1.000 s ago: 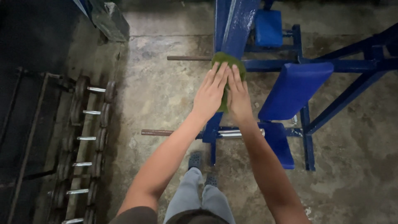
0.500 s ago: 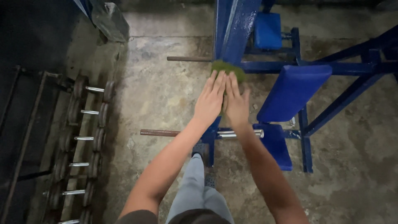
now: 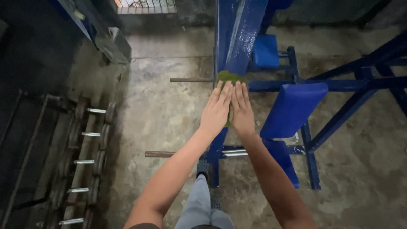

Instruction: Wiping down gym benches and machine frames using a cleaning cloth.

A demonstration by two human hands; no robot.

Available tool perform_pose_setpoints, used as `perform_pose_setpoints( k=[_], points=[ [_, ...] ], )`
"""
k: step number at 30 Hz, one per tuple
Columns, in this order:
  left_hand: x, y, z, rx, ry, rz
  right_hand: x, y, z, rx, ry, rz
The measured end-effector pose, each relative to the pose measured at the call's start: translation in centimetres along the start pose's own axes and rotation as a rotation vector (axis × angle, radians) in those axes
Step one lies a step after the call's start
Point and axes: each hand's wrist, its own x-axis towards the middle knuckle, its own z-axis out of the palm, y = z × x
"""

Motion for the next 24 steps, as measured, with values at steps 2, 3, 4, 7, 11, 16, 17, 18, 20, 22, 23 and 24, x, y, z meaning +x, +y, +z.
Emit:
perform_pose_setpoints(
  k=[2,3,4,7,11,16,17,18,20,22,23,24],
  points=[
    [0.7,0.2,-0.8,-0.040,0.023,-0.010,0.5,-0.7,-0.3,0.029,0.006,0.029],
    [1.0,0.4,-1.1,-0.076,0.049,-0.026,0.6,-0.9,-0.6,0.060,0.010,0.053],
    [0.6,0.6,-1.0,-0.080,0.051,-0.023,0.2,-0.9,-0.3,0.055,0.011,0.054],
    [0.2,0.9,-1.0,-0.051,0.047,-0.023,-0.3,-0.9,0.0,0.071,0.015,0.069],
    [-0.3,0.3,-0.2,0.023,-0.032,-0.021,-0.6,-1.0,-0.3,0.060,-0.045,0.076],
    [2.8,-0.1,-1.6,0.035,0.009,0.009,2.9,-1.5,-2.3,0.081,-0.009,0.067],
    [2.9,0.0,-1.6,0.022,0.020,0.006,2.9,-1.6,-2.2,0.075,0.014,0.059],
    [3.1,0.2,-1.6,0.008,0.031,0.003,2.9,-1.6,-2.2,0.069,0.038,0.050],
    [2.6,0.4,-1.6,-0.007,0.029,-0.021,2.4,-1.6,-1.6,0.075,0.042,0.069],
    [1.6,0.5,-1.3,-0.023,0.025,-0.042,1.3,-1.9,-1.1,0.081,0.048,0.092],
    [1.1,0.4,-0.9,-0.025,0.016,-0.032,0.6,-2.0,-0.9,0.102,0.043,0.114],
    [0.7,0.3,-0.6,-0.027,0.007,-0.023,0.0,-2.1,-0.6,0.124,0.039,0.137]
  ],
)
